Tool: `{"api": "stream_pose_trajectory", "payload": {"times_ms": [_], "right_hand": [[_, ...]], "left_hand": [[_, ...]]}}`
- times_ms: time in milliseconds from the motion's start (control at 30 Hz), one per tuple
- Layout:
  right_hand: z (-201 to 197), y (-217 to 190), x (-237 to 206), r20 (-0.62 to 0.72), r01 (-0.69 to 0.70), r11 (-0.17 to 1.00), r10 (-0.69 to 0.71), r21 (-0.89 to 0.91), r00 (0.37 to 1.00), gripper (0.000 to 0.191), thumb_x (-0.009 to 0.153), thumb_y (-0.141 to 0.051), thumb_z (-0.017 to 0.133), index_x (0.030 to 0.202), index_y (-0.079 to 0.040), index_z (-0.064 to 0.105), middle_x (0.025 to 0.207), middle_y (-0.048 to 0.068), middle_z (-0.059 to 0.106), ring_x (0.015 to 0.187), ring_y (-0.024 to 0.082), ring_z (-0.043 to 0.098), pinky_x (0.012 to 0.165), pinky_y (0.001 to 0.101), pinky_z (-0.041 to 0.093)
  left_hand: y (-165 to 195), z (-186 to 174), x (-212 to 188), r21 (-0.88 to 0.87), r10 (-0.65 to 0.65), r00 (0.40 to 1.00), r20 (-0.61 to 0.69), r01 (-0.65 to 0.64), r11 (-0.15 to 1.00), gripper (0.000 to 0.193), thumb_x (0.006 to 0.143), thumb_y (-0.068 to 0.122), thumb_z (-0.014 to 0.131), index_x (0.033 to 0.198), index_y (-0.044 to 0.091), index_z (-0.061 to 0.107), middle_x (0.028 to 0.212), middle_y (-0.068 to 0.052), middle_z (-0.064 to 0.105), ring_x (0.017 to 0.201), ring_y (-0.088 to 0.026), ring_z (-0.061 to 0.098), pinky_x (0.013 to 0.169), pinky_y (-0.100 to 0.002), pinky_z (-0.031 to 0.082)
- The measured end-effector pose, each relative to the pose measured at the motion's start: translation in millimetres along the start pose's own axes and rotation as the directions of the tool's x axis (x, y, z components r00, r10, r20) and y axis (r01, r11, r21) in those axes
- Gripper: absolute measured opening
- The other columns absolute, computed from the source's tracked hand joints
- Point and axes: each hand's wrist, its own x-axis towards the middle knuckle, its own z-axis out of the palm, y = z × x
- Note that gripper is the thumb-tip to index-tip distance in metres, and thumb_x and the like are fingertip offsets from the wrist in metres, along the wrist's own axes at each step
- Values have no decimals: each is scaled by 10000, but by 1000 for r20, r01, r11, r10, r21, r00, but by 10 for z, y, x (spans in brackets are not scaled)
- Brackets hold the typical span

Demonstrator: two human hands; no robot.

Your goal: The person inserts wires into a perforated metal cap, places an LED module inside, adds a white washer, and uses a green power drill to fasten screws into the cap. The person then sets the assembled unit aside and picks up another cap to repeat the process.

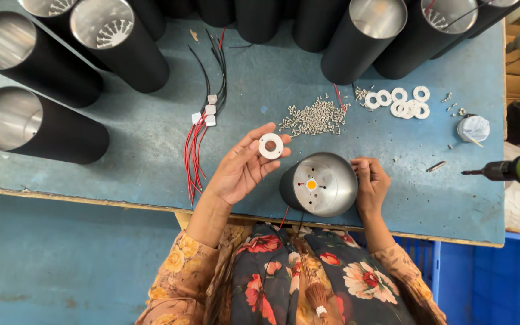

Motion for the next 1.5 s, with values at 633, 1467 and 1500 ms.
{"api": "stream_pose_trajectory", "payload": {"times_ms": [633, 1467, 1500], "right_hand": [[17, -76, 47, -29, 22, 994, -25, -108, 999, 238, 1002, -201, 699, 1175, -41, 664, 843, -24, 586, 727, 50, 505, 648, 198, 414], [-33, 55, 13, 71, 43, 998, -46, 39, 996, 281, 1034, -37, 676, 1291, -5, 569, 901, 29, 645, 771, 52, 585, 663, 202, 452], [-14, 25, 30, 65, 45, 998, -47, 32, 997, 284, 1027, -37, 680, 1287, -5, 571, 896, 28, 638, 771, 50, 581, 659, 200, 448]], "left_hand": [[-107, -548, -135, 958, 433, 884, 175, -52, -282, 216, 808, 127, 806, 989, 97, 691, 1226, -60, 662, 1157, -324, 623, 909, -435, 492], [198, -306, -160, 908, 178, 972, 151, -65, -413, 366, 805, -11, 708, 1155, 95, 692, 1198, -48, 622, 1128, -303, 574, 967, -411, 498], [219, -291, -149, 907, 177, 972, 151, -65, -417, 361, 798, -5, 713, 1145, 96, 694, 1181, -48, 620, 1109, -301, 575, 952, -408, 502]]}}
